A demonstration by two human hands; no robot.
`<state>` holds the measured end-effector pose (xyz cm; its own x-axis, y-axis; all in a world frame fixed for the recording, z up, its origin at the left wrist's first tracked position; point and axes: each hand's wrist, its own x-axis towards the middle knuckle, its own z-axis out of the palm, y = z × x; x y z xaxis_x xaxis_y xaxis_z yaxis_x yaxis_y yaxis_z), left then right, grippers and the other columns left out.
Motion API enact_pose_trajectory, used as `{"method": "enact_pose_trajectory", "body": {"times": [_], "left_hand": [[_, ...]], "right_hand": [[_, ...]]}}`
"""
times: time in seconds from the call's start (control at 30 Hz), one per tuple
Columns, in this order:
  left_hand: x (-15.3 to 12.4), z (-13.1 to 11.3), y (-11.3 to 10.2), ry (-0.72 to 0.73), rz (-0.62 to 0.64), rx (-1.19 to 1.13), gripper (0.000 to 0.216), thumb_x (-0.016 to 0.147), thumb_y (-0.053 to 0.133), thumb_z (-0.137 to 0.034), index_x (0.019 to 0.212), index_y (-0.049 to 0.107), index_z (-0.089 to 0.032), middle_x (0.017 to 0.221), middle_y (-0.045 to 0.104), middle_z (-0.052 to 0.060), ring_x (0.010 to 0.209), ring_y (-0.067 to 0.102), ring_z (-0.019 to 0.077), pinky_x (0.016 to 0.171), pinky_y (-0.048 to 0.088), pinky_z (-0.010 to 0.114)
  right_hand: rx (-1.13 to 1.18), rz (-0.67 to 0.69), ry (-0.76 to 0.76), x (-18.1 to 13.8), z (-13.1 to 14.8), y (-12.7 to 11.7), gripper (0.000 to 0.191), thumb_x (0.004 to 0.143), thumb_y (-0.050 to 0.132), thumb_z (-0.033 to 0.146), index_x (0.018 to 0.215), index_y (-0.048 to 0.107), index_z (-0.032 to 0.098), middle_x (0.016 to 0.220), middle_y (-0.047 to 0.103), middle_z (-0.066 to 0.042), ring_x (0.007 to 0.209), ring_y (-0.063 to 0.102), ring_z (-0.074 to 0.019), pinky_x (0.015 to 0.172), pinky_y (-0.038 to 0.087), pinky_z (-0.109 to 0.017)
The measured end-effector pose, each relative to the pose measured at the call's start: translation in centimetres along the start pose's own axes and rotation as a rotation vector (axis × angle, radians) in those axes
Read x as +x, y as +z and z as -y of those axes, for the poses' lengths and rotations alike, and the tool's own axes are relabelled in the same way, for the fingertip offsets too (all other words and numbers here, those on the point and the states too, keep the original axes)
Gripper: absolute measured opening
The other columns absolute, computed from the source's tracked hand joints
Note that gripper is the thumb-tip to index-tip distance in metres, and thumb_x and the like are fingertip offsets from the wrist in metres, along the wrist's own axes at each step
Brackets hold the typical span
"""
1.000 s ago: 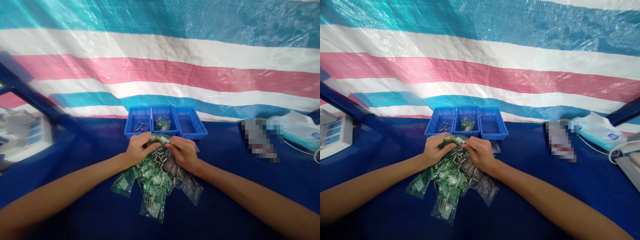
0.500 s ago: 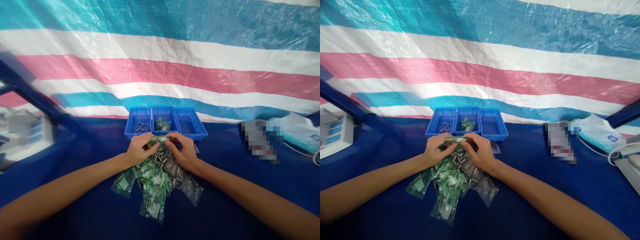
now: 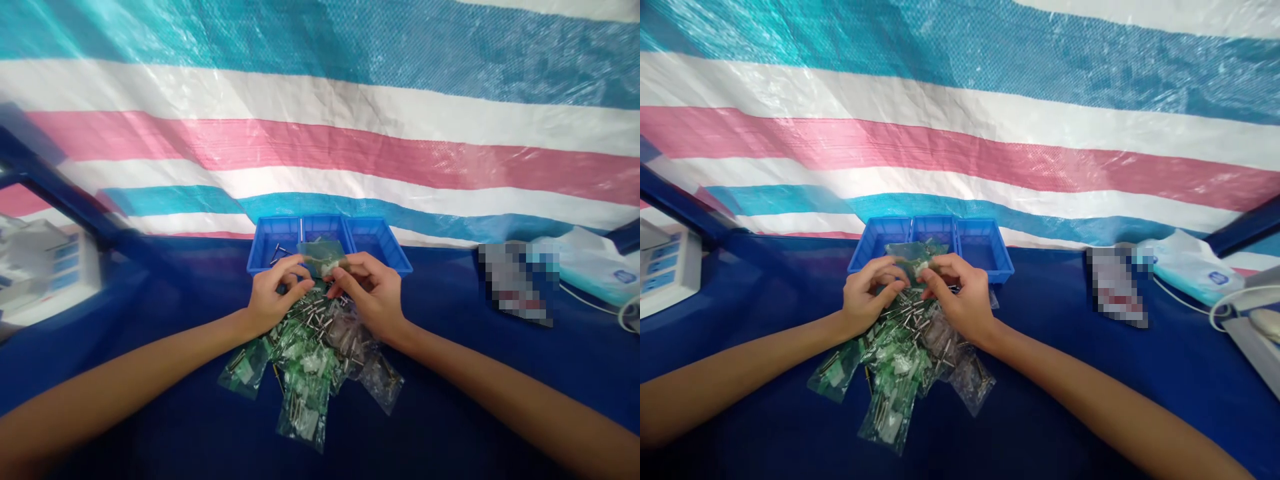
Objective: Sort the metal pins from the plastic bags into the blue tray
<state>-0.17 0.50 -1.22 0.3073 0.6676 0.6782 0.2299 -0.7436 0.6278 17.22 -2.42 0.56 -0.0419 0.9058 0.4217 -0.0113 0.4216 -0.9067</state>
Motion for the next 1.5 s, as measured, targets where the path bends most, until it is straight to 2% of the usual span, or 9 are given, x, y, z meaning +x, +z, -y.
{"method": "enact_pose_trajectory", "body": {"times": [0.23,0.53,0.7,0.8,0.9,1.0,1.13,1.3,1.5], "left_hand": [[0.3,-0.4,-0.1,0.05,0.0,0.13,0.017,0.085,0.055,-0.024,0.073,0.06,-0.014,0.045,0.046,-0.006,0.04,0.042,0.0044,0.042,0.034,0.016],[0.3,-0.6,0.0,0.037,0.021,0.082,0.015,0.085,0.053,-0.023,0.074,0.058,-0.014,0.053,0.058,-0.004,0.04,0.044,0.0038,0.043,0.037,0.016],[0.2,-0.6,0.0,0.03,-0.004,0.05,0.009,0.083,0.056,-0.02,0.077,0.056,-0.014,0.054,0.058,-0.004,0.038,0.041,0.0024,0.042,0.034,0.015],[0.1,-0.6,0.1,0.026,0.0,0.033,0.008,0.084,0.054,-0.018,0.077,0.055,-0.014,0.055,0.057,-0.005,0.037,0.041,0.0019,0.042,0.034,0.015],[0.1,-0.6,0.1,0.027,0.012,0.026,0.01,0.085,0.052,-0.018,0.076,0.055,-0.014,0.055,0.057,-0.005,0.038,0.041,0.0019,0.042,0.034,0.015],[0.1,-0.5,0.1,0.043,0.014,0.033,0.01,0.084,0.052,-0.017,0.074,0.055,-0.014,0.053,0.055,-0.005,0.038,0.042,0.0024,0.042,0.035,0.015],[0.1,-0.3,0.2,0.074,0.004,0.056,0.009,0.081,0.054,-0.016,0.073,0.055,-0.014,0.051,0.054,-0.004,0.042,0.048,0.0048,0.044,0.038,0.016],[-0.1,-0.1,0.3,0.091,-0.018,0.055,0.006,0.081,0.055,-0.016,0.075,0.056,-0.014,0.052,0.054,-0.004,0.044,0.05,0.0055,0.046,0.04,0.016],[0.2,-0.4,0.1,0.088,0.0,0.088,0.006,0.083,0.055,-0.019,0.083,0.059,-0.015,0.068,0.061,0.0,0.045,0.047,0.0038,0.045,0.04,0.016]], "right_hand": [[0.04,0.027,0.066,0.0,0.2,0.2,0.011,0.08,0.057,0.028,0.082,0.057,0.017,0.065,0.063,0.001,0.051,0.06,-0.0096,0.05,0.051,-0.025],[0.179,-0.174,0.283,2.0,0.6,-0.7,0.02,0.072,0.064,0.031,0.081,0.055,0.016,0.063,0.068,-0.001,0.042,0.06,-0.0107,0.044,0.051,-0.024],[0.168,-0.108,0.447,2.9,0.8,-1.2,0.034,0.073,0.061,0.033,0.102,0.051,0.016,0.081,0.07,-0.005,0.05,0.065,-0.014,0.044,0.051,-0.026],[-0.066,0.023,0.359,3.0,1.4,-1.6,0.02,0.076,0.055,0.029,0.092,0.056,0.017,0.064,0.063,0.001,0.04,0.056,-0.0107,0.038,0.043,-0.024],[-0.543,0.247,0.188,2.8,1.6,-1.9,0.007,0.073,0.056,0.018,0.069,0.061,0.016,0.047,0.052,0.004,0.037,0.046,-0.0069,0.041,0.034,-0.023],[-0.905,0.454,0.057,2.4,1.1,-1.9,0.011,0.066,0.057,0.008,0.062,0.063,0.017,0.045,0.051,0.003,0.043,0.041,-0.0068,0.045,0.026,-0.024],[-1.054,0.571,0.01,1.7,0.2,-1.6,0.012,0.066,0.056,0.009,0.067,0.064,0.017,0.051,0.054,0.001,0.047,0.039,-0.008,0.046,0.02,-0.025],[-0.868,0.431,-0.034,1.5,0.6,-1.2,0.007,0.07,0.056,0.012,0.067,0.06,0.016,0.052,0.052,0.002,0.049,0.044,-0.0078,0.049,0.03,-0.024],[-0.195,0.179,0.087,0.8,0.2,-0.9,0.007,0.076,0.056,0.024,0.079,0.055,0.018,0.066,0.062,0.001,0.049,0.059,-0.0095,0.048,0.047,-0.023]]}}
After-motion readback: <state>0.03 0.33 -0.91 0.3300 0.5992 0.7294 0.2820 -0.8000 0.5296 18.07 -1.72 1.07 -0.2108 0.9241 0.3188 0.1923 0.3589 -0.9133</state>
